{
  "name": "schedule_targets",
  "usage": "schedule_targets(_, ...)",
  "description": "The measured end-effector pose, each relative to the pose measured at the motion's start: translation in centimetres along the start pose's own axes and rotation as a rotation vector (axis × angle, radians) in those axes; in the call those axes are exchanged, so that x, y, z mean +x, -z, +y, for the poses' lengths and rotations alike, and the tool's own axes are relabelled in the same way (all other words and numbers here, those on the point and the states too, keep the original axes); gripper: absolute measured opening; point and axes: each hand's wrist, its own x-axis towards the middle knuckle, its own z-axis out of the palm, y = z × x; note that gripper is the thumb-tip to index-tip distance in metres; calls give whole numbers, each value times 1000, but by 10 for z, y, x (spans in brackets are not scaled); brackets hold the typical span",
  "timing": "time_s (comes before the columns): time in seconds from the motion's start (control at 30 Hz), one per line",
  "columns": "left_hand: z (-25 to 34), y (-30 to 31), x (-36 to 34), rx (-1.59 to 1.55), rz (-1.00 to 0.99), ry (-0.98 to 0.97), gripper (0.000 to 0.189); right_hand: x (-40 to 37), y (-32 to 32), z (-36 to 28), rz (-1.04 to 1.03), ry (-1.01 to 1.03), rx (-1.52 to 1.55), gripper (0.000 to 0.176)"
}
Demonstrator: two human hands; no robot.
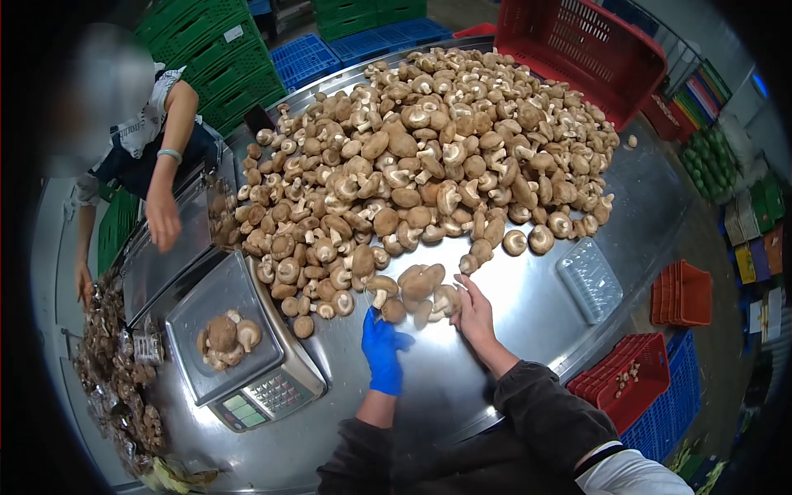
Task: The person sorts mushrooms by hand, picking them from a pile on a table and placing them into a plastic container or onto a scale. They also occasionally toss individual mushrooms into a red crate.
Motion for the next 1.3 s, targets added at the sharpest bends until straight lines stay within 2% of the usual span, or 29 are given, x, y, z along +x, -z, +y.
schedule_targets(0.2,8,29,-26,105,27,54,56,-27,10,-3,-54,-25,-54,33)
schedule_targets(0.27,14,36,-32,146,21,66,50,-32,9,-6,-62,-40,-54,32)
schedule_targets(0.43,32,42,-51,173,53,23,37,-46,5,-15,-65,121,-237,31)
schedule_targets(0.5,45,45,-56,186,82,-1,34,-50,-1,-30,-105,104,-253,31)
schedule_targets(0.53,54,46,-58,172,88,-27,34,-49,-5,-32,-90,256,-349,30)
schedule_targets(0.57,62,51,-59,158,97,-55,34,-50,-13,-37,-74,411,-440,30)
schedule_targets(0.6,71,60,-58,154,124,-69,34,-55,-24,-48,-114,271,-310,29)
schedule_targets(0.63,79,69,-56,170,137,-106,33,-58,-36,-57,-142,278,-307,29)
schedule_targets(0.77,127,112,-54,188,176,-138,28,-60,-92,-77,-258,527,-354,27)
schedule_targets(0.83,157,134,-55,241,231,-147,26,-66,-127,-88,-309,497,-382,28)
schedule_targets(0.9,182,159,-55,298,271,-117,24,-65,-164,-82,-292,642,-442,30)
schedule_targets(1.13,218,252,-20,424,377,-143,22,-73,-266,-66,-369,723,-467,33)
schedule_targets(1.23,227,266,-13,467,404,-87,19,-74,-287,-62,-390,750,-547,35)
schedule_targets(1.3,226,273,-8,518,419,-118,19,-73,-292,-60,-381,792,-556,35)
